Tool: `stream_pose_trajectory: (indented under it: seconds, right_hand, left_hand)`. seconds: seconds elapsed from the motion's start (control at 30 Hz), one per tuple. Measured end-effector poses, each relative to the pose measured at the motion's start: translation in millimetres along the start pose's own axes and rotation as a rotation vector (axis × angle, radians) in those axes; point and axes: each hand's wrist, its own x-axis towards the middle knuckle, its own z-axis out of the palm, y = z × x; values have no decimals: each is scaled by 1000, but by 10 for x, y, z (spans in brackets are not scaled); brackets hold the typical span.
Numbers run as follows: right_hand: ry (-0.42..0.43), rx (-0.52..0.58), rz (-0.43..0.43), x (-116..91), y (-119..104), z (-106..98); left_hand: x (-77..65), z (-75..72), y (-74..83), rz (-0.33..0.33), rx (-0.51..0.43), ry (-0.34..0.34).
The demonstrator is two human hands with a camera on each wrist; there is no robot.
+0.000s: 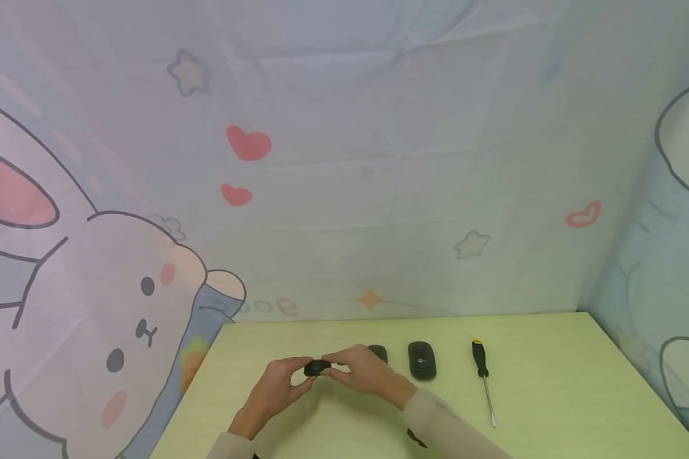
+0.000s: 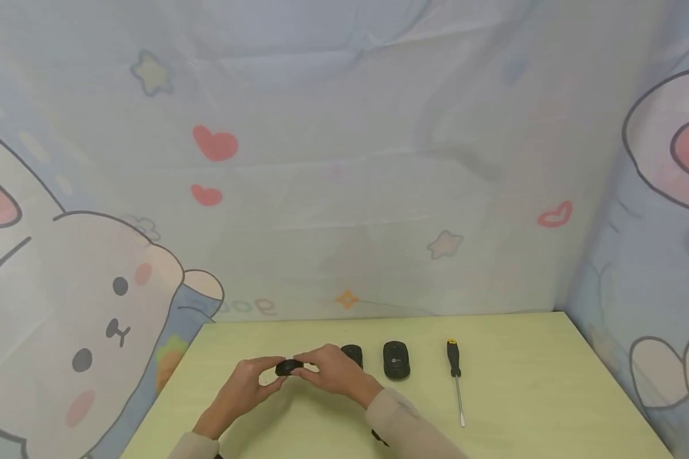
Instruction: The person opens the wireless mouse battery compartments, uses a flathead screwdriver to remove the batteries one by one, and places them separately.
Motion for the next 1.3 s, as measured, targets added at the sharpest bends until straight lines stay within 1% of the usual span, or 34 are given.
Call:
stream_pose_trajectory:
  seconds: [0.13, 0.23, 0.37, 0.43, 0.5, 0.57, 0.67, 0.77, 0.87, 0.97, 1.03, 1.1, 1.3]
  right_hand:
    - [5, 81, 32, -69, -40, -85]
    - [4, 128, 44, -126, -70, -152]
    - [11, 168, 68, -197, -109, -233]
    - [21, 188, 74, -230, -136, -285]
    - [31, 204, 97, -265, -164, -330]
    - [41, 205, 120, -298, -187, -368]
    - [49, 206, 170, -359, -214, -415]
    - [51, 243, 215, -430, -242, -473]
    - [50, 312, 260, -505, -264, -531]
    - [41, 387, 296, -581, -280, -589]
    - [41, 443, 309, -631, -288, -635]
    - [41, 497, 314, -679, -297, -685]
    - [34, 628, 333, -835, -286, -813]
  left_hand:
    - [23, -47, 97, -76, -97, -26]
    - [35, -67, 159, -130, -204, -44]
    - [56, -71, 224, -183, -342, -37]
    - [74, -74, 263, -220, -402, -29]
    - [97, -76, 309, -266, -461, -20]
    - [125, -82, 368, -324, -541, -12]
    - [159, -74, 456, -405, -619, -11]
    - [187, -55, 546, -455, -666, -17]
    - [209, -41, 632, -463, -696, -16]
    - [231, -27, 708, -463, -699, -24]
    - [251, -15, 756, -458, -697, -35]
    - [273, 0, 802, -467, -707, -47]
    - [348, 77, 907, -542, -830, -79]
